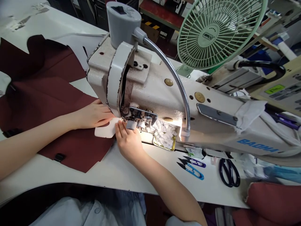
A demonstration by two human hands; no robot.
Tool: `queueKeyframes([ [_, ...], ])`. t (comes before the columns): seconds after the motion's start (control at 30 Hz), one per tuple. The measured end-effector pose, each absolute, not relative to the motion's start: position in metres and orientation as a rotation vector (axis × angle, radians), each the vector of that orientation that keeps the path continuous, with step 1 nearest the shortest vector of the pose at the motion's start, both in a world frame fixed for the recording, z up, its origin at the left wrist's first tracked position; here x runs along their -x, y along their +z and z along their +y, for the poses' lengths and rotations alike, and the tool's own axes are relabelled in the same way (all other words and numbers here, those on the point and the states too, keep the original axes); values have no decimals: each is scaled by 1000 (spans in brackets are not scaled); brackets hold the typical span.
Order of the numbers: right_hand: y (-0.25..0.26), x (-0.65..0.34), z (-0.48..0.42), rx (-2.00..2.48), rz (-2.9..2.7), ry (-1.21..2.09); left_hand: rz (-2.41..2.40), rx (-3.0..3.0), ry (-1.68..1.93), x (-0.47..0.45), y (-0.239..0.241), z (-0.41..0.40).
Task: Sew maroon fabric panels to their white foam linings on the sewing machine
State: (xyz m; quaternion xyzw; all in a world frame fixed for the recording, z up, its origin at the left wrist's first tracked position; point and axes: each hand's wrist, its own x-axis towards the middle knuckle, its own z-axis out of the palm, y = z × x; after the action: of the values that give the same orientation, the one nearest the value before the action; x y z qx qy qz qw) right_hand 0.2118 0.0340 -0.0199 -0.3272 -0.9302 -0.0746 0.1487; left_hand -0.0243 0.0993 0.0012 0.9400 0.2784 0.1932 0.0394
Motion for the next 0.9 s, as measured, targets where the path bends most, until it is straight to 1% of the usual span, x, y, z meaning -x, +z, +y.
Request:
queueKeyframes([
  [0.23, -20, -211, 31, 932, -2659, -250, 859, -2830, 574, 25, -4, 99],
  [0.33, -20, -210, 34, 957, -2678, -261, 916, -2808, 531, 26, 3, 99],
  [0.5, -13, -209, 35, 1069, -2696, -164, 1009, -2715, 241, 19, 32, 62],
  [0.57, -9, -209, 32, 1126, -2660, -97, 1080, -2677, 177, 12, 36, 43],
  [0.7, -9, -210, 24, 1060, -2612, -71, 1312, -2543, 326, -1, 24, 34],
  [0.83, -16, -209, 18, 922, -2600, -136, 1367, -2235, 609, -6, 18, 45],
  [0.9, -19, -207, 16, 889, -2639, -137, 1388, -2199, 675, -10, 18, 44],
])
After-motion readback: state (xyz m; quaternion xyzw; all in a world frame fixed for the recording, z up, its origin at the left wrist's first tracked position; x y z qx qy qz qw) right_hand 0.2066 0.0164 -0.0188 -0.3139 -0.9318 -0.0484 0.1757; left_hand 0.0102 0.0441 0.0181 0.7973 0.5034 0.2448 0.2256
